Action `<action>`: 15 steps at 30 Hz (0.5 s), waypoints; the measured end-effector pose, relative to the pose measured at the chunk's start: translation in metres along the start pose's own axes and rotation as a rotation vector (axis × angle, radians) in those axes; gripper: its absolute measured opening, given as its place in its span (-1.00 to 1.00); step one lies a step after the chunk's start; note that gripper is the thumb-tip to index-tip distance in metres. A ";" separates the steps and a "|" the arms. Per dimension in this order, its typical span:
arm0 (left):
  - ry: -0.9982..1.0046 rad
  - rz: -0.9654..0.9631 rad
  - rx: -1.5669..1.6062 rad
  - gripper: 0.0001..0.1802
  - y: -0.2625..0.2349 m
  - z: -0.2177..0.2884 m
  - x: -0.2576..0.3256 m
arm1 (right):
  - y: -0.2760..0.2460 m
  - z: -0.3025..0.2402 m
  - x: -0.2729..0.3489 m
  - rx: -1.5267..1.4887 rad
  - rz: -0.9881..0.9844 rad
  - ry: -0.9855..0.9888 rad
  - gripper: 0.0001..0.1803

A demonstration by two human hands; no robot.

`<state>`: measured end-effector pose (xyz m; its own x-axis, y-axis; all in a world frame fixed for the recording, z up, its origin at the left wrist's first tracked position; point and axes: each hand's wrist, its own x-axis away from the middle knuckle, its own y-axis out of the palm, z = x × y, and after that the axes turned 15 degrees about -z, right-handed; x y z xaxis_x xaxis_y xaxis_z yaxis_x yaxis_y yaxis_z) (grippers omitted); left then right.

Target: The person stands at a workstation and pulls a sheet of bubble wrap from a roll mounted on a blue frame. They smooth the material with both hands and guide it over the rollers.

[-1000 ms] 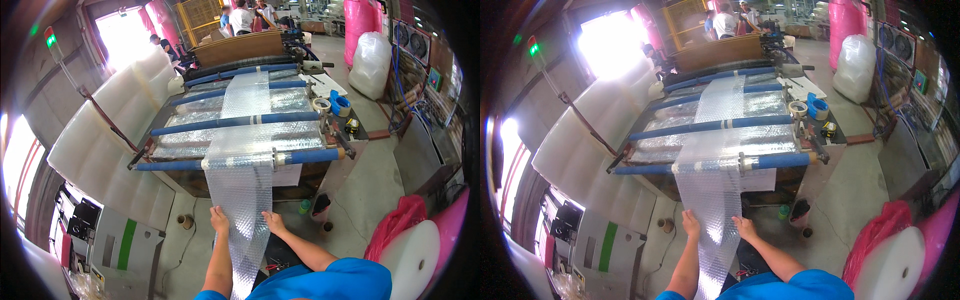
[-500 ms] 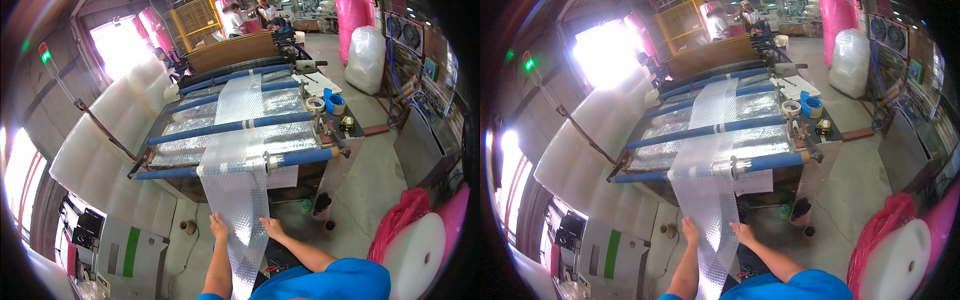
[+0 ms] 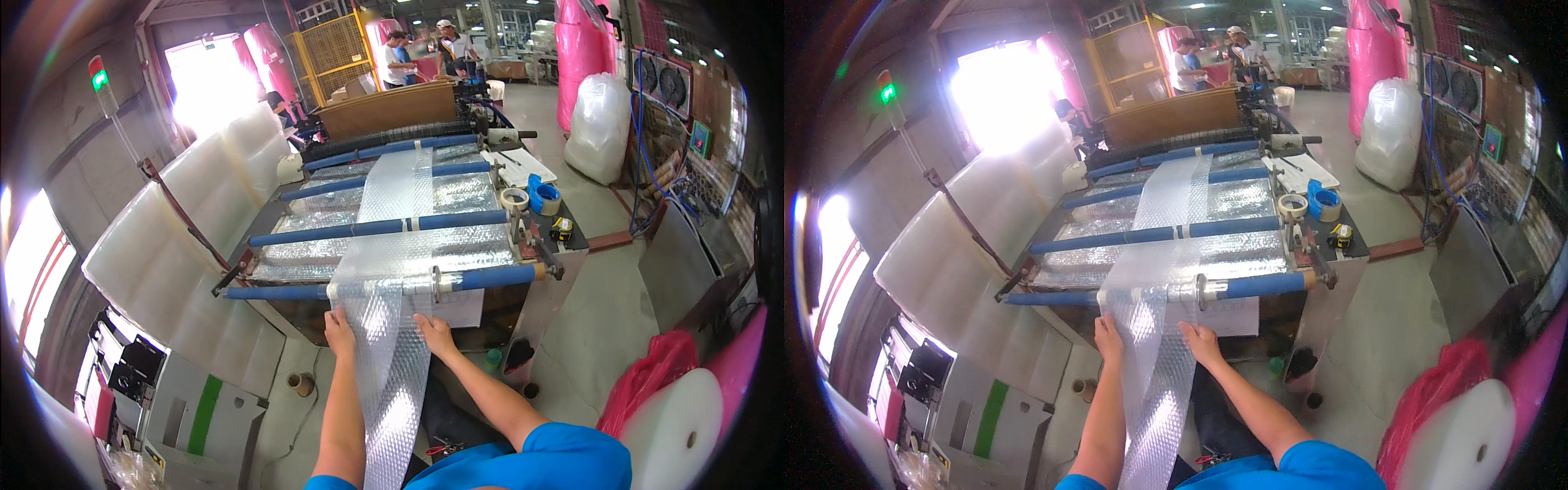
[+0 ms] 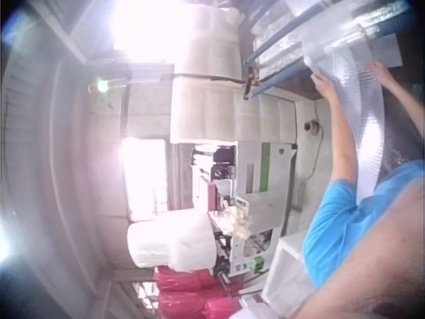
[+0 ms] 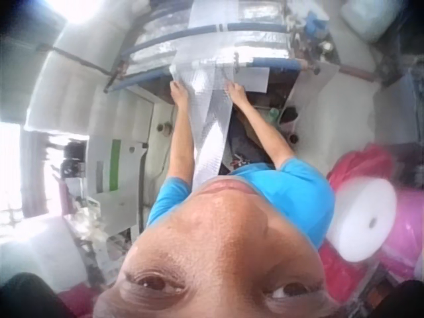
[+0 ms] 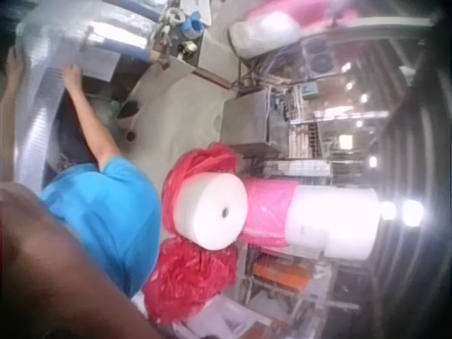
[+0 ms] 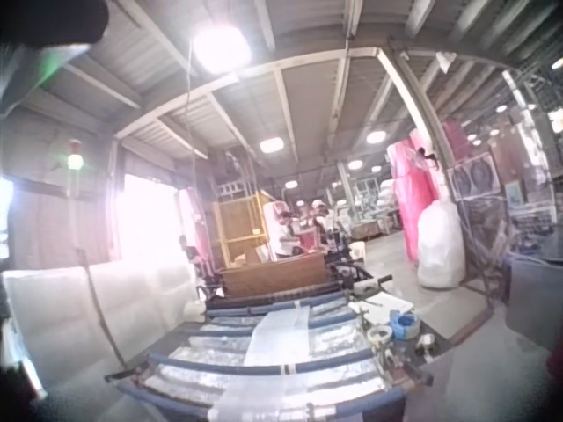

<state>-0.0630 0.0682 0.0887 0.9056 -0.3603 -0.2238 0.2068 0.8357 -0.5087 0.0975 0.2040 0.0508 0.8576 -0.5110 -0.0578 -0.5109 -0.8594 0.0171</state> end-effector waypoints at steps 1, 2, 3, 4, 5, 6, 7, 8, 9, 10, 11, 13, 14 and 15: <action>-0.015 -0.016 0.014 -0.51 -0.002 0.006 -0.003 | 0.001 0.003 -0.007 -0.089 0.017 -0.017 -0.59; -0.040 -0.022 0.002 -0.49 -0.005 0.008 -0.003 | 0.000 0.006 -0.010 -0.064 0.013 -0.011 -0.59; -0.064 -0.027 -0.009 -0.46 -0.007 0.010 -0.002 | -0.001 0.009 -0.011 -0.038 0.010 -0.006 -0.59; -0.090 -0.036 -0.025 -0.43 -0.007 0.011 -0.002 | -0.001 0.010 -0.011 -0.017 0.009 0.003 -0.59; -0.102 -0.059 -0.015 -0.41 -0.009 0.010 0.003 | 0.001 0.012 -0.007 -0.001 0.012 0.006 -0.60; -0.113 -0.083 -0.005 -0.39 -0.012 0.008 0.013 | 0.003 0.015 0.000 0.014 0.015 0.008 -0.60; -0.120 -0.112 0.007 -0.36 -0.012 0.005 0.023 | 0.004 0.018 0.008 0.030 0.026 0.010 -0.61; -0.140 -0.131 0.005 -0.34 -0.014 -0.002 0.034 | 0.008 0.017 0.019 0.087 0.015 0.039 -0.61; -0.159 -0.151 0.003 -0.32 -0.016 -0.012 0.045 | 0.012 0.016 0.032 0.145 0.005 0.067 -0.61; -0.149 -0.182 -0.020 -0.30 -0.017 -0.029 0.058 | 0.017 0.016 0.045 0.203 -0.008 0.092 -0.61; -0.141 -0.214 -0.045 -0.29 -0.017 -0.045 0.071 | 0.022 0.020 0.059 0.205 -0.035 0.127 -0.60; -0.205 -0.242 -0.028 -0.33 -0.026 -0.050 0.093 | 0.028 0.036 0.085 0.192 -0.085 0.173 -0.59; -0.245 -0.250 -0.022 -0.35 -0.035 -0.047 0.104 | 0.032 0.031 0.097 0.174 -0.124 0.185 -0.59; -0.200 -0.216 -0.022 -0.38 -0.047 -0.039 0.110 | 0.037 0.023 0.109 0.148 -0.138 0.162 -0.61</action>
<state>0.0125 -0.0268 0.0550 0.8970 -0.4381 0.0593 0.3968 0.7386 -0.5449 0.1704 0.1167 0.0226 0.9119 -0.3951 0.1111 -0.3812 -0.9157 -0.1271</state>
